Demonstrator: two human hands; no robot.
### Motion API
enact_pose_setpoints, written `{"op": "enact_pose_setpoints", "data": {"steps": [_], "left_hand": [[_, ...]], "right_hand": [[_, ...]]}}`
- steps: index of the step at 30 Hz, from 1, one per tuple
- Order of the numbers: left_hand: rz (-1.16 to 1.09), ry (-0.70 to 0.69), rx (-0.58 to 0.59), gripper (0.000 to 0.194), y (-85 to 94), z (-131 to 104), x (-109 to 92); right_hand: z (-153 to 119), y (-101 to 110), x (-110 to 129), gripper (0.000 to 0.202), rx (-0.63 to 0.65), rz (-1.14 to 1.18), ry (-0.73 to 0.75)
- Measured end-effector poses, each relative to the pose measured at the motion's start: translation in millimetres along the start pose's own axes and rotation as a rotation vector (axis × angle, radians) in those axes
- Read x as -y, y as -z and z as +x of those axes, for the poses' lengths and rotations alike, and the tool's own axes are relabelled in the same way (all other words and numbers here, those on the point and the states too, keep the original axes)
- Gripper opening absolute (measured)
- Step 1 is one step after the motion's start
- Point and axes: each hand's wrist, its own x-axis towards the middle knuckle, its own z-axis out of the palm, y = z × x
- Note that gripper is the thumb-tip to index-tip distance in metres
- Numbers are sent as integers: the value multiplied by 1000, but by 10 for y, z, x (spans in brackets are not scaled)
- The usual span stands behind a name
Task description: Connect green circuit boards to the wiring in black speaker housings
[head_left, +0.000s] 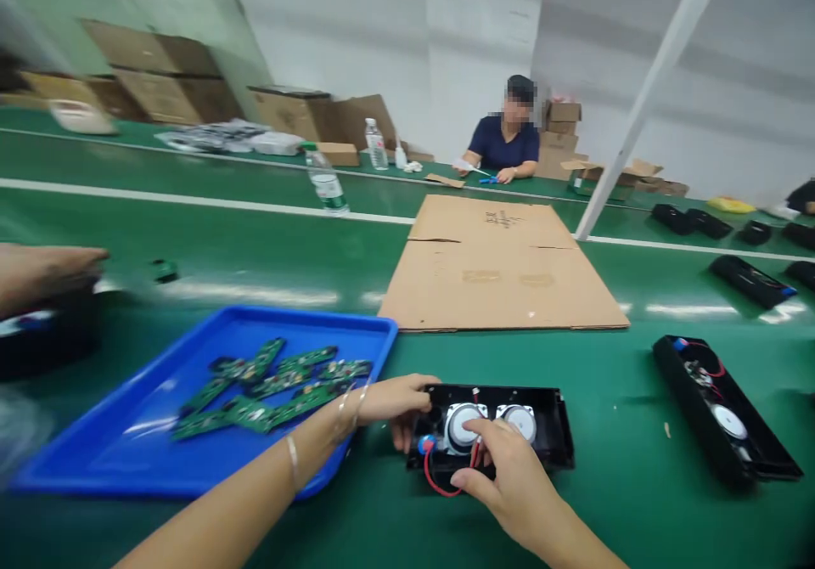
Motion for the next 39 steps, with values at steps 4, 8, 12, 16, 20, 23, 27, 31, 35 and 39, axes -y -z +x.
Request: {"op": "enact_pose_setpoints", "data": {"steps": [4, 8, 12, 16, 20, 23, 27, 31, 35, 39], "left_hand": [[-18, -54, -174, 42, -70, -42, 216], [55, -128, -409, 43, 41, -247, 424], [286, -196, -752, 32, 420, -379, 607], [496, -229, -823, 22, 714, -296, 714], [604, -200, -791, 21, 794, -176, 720], [631, -179, -798, 13, 830, -164, 676], [596, -200, -866, 6, 819, -277, 593], [497, -284, -991, 10, 531, -496, 483], [-201, -336, -872, 26, -10, -620, 327], [-705, -264, -621, 35, -469, -575, 227]], "right_hand": [[87, -84, 46, 21, -31, 223, 47], [188, 29, 12, 30, 46, 310, -42], [260, 113, -27, 23, 163, 364, -151], [262, 84, -12, 32, 212, 684, -242], [240, 68, 10, 38, 256, 845, -240], [227, 65, -11, 34, 222, 874, -286], [215, 68, -55, 26, 118, 798, -281], [224, 88, -44, 23, 54, 486, -114], [247, 61, 51, 21, -27, 198, 100], [260, -14, 157, 20, -138, 5, 269]]}}
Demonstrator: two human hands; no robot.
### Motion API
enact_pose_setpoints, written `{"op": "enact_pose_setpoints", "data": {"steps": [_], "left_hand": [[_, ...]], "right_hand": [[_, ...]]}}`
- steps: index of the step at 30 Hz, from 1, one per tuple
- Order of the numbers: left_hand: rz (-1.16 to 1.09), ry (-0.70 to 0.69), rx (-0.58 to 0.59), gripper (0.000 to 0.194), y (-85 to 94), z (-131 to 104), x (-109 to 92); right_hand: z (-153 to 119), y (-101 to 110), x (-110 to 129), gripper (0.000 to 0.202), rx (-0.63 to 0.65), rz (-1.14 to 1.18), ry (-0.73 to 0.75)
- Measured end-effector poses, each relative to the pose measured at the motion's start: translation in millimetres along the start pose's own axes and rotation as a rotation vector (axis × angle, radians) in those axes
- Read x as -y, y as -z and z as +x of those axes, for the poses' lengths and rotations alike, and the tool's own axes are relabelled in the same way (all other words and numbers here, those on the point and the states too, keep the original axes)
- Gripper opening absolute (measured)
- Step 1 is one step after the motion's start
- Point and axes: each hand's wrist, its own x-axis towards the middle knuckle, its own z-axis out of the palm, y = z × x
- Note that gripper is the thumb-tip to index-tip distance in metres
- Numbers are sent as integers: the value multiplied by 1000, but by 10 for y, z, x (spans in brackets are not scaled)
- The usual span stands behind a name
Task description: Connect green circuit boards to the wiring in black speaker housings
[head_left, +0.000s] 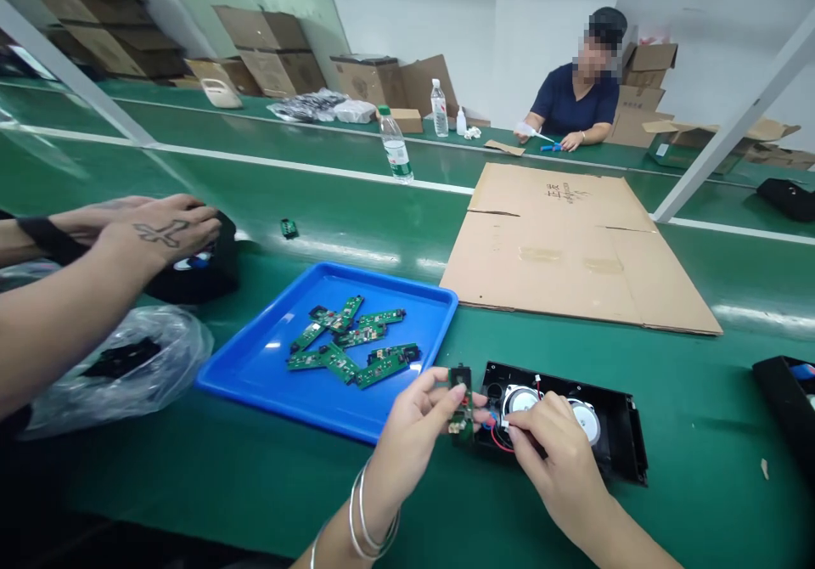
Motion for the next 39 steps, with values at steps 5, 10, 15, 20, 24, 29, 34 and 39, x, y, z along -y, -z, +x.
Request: {"op": "enact_pose_setpoints", "data": {"steps": [5, 10, 15, 20, 24, 29, 34, 39], "left_hand": [[-73, 66, 3, 50, -134, -116, 174], [121, -81, -54, 45, -153, -233, 200], [331, -215, -92, 35, -147, -321, 191], [223, -170, 3, 32, -133, -311, 111], [25, -65, 40, 34, -140, -267, 75], [-82, 20, 14, 31, -139, -243, 97], [-95, 57, 14, 32, -164, -267, 59], [-73, 135, 49, 44, -132, -239, 77]], "right_hand": [[-13, -52, 60, 16, -146, -99, 120], [-30, -50, 116, 15, -175, -150, 138], [-25, -47, 146, 15, -187, -155, 138], [-8, -15, 136, 13, -210, -235, 214], [-22, 6, 131, 11, -209, -317, 285], [-69, 10, 113, 12, -181, -350, 320], [-77, 51, 114, 16, -146, -378, 360], [-87, 123, 122, 24, -79, -390, 397]]}}
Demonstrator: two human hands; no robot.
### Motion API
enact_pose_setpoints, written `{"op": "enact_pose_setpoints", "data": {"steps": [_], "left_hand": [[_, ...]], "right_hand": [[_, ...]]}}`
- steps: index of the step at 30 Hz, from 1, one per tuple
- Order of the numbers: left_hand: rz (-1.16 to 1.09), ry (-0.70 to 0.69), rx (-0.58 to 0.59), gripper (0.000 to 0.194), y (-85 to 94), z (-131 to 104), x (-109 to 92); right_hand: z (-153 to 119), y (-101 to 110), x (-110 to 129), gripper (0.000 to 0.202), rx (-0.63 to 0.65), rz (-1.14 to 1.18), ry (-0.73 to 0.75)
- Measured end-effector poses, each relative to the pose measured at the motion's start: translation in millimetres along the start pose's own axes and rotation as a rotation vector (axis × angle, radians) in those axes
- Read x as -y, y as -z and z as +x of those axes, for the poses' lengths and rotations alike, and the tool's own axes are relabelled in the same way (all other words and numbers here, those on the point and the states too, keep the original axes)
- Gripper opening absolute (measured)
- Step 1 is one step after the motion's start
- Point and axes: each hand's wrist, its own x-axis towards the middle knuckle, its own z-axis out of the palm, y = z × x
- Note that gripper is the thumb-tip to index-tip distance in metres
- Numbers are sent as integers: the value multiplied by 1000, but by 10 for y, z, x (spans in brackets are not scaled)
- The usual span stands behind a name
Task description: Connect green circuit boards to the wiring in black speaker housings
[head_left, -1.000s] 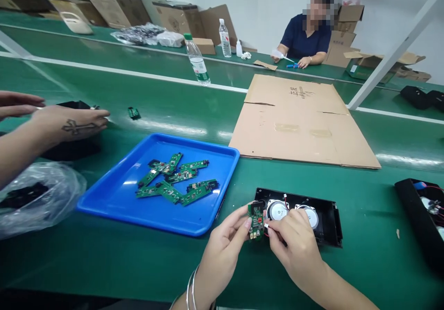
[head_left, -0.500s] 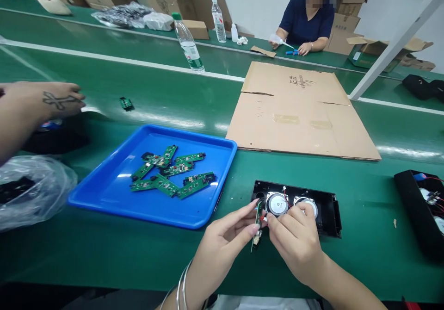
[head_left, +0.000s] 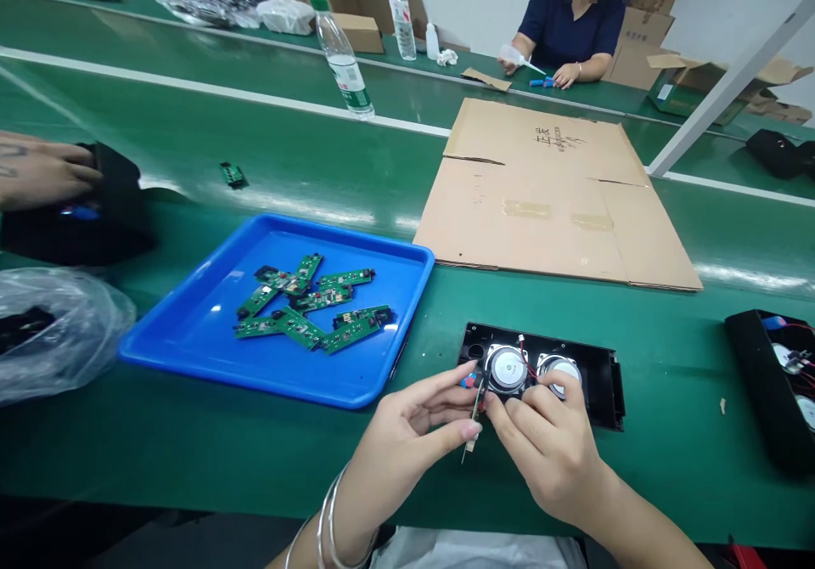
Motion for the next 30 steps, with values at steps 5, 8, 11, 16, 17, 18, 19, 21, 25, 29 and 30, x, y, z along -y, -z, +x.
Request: {"op": "enact_pose_setpoints", "data": {"steps": [5, 8, 11, 16, 17, 18, 19, 21, 25, 29, 30], "left_hand": [[-36, 34, 205, 30, 68, 45, 62], [-52, 41, 219, 23, 43, 29, 38], [-34, 46, 166, 20, -17, 0, -14], [72, 27, 143, 14, -91, -19, -63], [81, 19, 142, 14, -96, -15, -57], [81, 11, 140, 14, -97, -8, -43], [70, 0, 142, 15, -93, 2, -23], [38, -9, 168, 17, -73, 28, 30], [-12, 5, 203, 29, -4, 60, 103], [34, -7, 115, 29, 41, 4, 48], [53, -1, 92, 27, 43, -18, 27]], "right_hand": [[-50, 8, 6, 19, -103, 107, -73], [-69, -1, 24, 21, -136, 104, -50], [-65, 1, 12, 21, -106, 83, -44], [-75, 0, -75, 16, -73, 153, -25], [-85, -9, -86, 16, -77, 169, -23], [-95, -20, -91, 16, -88, 188, -29], [-103, -31, -90, 16, -103, 208, -41], [-103, -42, -82, 15, -121, 245, -68], [-52, 37, -128, 14, 3, 288, -74], [-86, 189, -325, 17, 72, 320, -336], [-117, 217, -379, 18, 113, 310, -436]]}}
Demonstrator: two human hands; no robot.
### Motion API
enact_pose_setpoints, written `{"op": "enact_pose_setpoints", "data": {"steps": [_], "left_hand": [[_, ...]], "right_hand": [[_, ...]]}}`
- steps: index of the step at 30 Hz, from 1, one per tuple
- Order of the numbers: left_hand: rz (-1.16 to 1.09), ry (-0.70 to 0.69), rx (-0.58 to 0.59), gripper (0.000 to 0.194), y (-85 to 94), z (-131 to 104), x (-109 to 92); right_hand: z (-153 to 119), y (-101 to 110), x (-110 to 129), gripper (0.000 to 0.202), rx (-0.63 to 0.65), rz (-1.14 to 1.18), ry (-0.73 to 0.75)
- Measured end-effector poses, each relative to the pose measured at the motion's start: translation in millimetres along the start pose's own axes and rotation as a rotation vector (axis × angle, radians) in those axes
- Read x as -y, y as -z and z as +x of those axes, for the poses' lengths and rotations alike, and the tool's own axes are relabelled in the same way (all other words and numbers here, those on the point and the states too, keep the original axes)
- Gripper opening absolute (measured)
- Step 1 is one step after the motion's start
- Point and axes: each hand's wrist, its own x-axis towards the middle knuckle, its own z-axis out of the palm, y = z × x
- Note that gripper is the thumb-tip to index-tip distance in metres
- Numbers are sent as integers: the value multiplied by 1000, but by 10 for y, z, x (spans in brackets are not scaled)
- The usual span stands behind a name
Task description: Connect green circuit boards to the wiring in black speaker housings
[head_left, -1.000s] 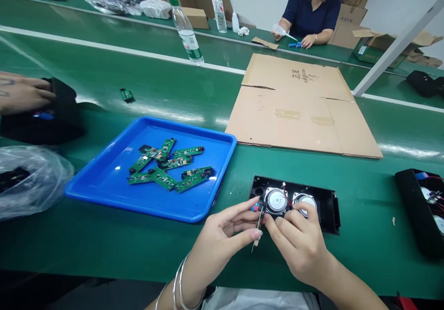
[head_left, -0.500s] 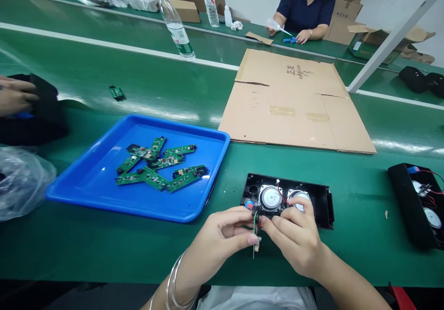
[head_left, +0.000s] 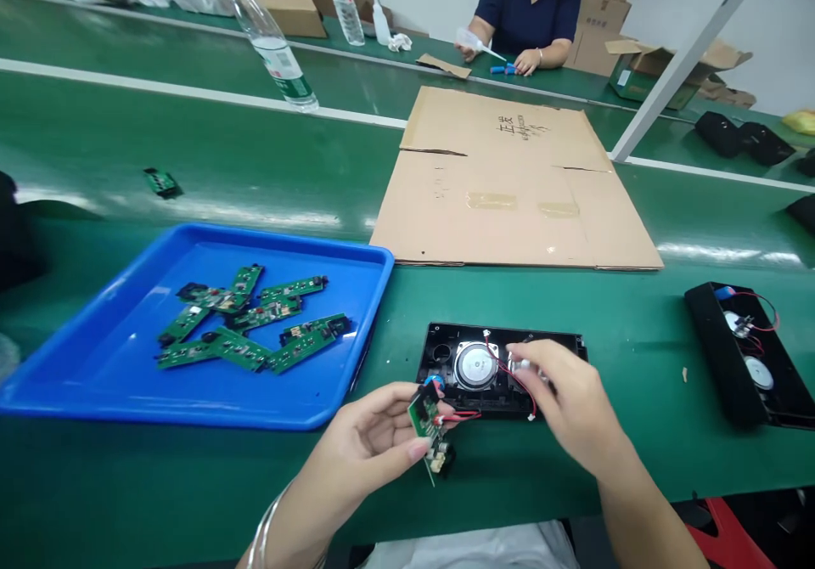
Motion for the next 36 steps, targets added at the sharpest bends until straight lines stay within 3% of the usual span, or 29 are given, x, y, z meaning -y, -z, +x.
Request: {"op": "enact_pose_setpoints", "data": {"steps": [3, 8, 17, 20, 23, 30, 36], "left_hand": [[46, 45, -23, 27, -19, -51, -32], [50, 109, -12, 34, -97, -58, 31], [72, 68, -69, 41, -269, 73, 112], [160, -14, -119, 38, -333, 85, 142], [256, -76, -149, 36, -381, 96, 162], [342, -129, -159, 34, -409, 135, 163], [342, -172, -171, 30, -425, 147, 188]], "right_hand": [[-56, 70, -124, 17, 183, -88, -190], [-144, 105, -150, 37, 466, -209, -116], [-108, 188, -235, 18, 550, 51, -25], [-80, 132, -220, 17, 489, 130, -79], [-78, 28, -186, 14, 332, 144, -120], [-121, -160, -181, 19, 37, 53, 99], [-130, -218, -159, 17, -41, -1, 133]]}}
